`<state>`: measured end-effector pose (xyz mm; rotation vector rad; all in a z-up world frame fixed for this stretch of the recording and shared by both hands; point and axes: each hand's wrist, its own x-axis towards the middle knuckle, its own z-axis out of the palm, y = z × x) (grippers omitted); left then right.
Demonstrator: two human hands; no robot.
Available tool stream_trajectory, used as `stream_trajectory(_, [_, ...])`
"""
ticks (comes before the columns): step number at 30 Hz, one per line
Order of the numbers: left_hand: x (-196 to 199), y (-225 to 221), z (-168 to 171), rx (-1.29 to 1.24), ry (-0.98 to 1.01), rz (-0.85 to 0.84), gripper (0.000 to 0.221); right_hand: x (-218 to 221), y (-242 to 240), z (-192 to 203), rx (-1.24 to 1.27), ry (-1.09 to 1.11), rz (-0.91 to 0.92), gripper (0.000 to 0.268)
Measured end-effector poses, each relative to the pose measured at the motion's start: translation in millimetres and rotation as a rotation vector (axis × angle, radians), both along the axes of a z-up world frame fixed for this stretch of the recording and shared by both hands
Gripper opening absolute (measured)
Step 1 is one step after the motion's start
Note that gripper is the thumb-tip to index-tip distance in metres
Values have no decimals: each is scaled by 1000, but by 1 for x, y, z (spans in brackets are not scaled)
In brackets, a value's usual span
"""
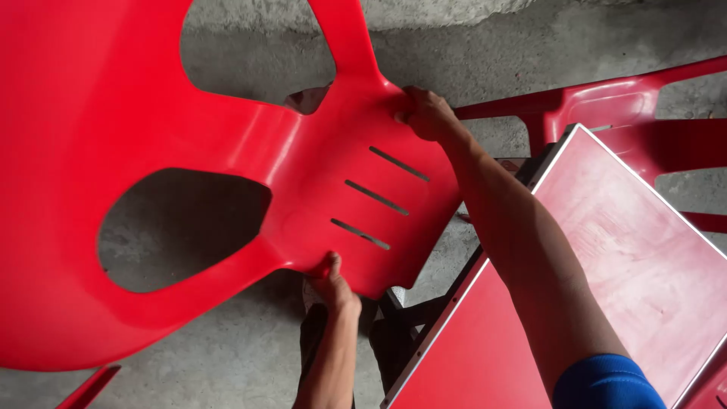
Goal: Arranging red plastic chairs and tables in a seating area and handling cleaning items.
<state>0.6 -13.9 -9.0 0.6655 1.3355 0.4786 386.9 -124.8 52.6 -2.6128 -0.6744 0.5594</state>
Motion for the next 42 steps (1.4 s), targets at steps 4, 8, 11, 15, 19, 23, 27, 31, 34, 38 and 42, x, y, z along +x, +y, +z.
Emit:
stream_trajectory(4, [0, -50, -20, -97, 52, -54, 47, 5, 1, -43, -190, -63, 49, 50])
stream_trajectory(8, [7, -69, 8, -345, 61, -87, 48, 40, -52, -197, -326, -126, 53, 49])
stream_trajectory(11, [-2, -79, -2, -383, 55, -297, 41, 38, -76, -262, -395, 27, -107, 56])
stream_trajectory(15, [-22, -86, -29, -412, 45, -584, 34, 13, -79, -288, -283, -260, 77, 67])
stream_trajectory(19, [-76, -92, -47, -455, 73, -899, 32, -31, -73, -211, -84, -501, 479, 68])
stream_trajectory(23, [-97, -84, -37, -444, 42, -1120, 35, -103, -43, 8, 169, 97, -43, 88])
stream_trajectory(27, [-46, -16, 149, 152, -151, -1358, 77, -188, -60, 201, 724, 208, -372, 70])
stream_trajectory(31, [-27, 19, 294, 363, -473, -1425, 106, -294, -99, 314, 1093, 254, -584, 68])
stream_trajectory(34, [-2, 23, 371, 495, -638, -1509, 120, -361, -130, 368, 1196, 118, -685, 70])
stream_trajectory(38, [16, -4, 477, 571, -754, -1672, 130, -439, -183, 407, 1368, -48, -852, 72])
stream_trajectory(42, [4, -58, 543, 572, -957, -1810, 134, -532, -234, 463, 1482, -287, -899, 71])
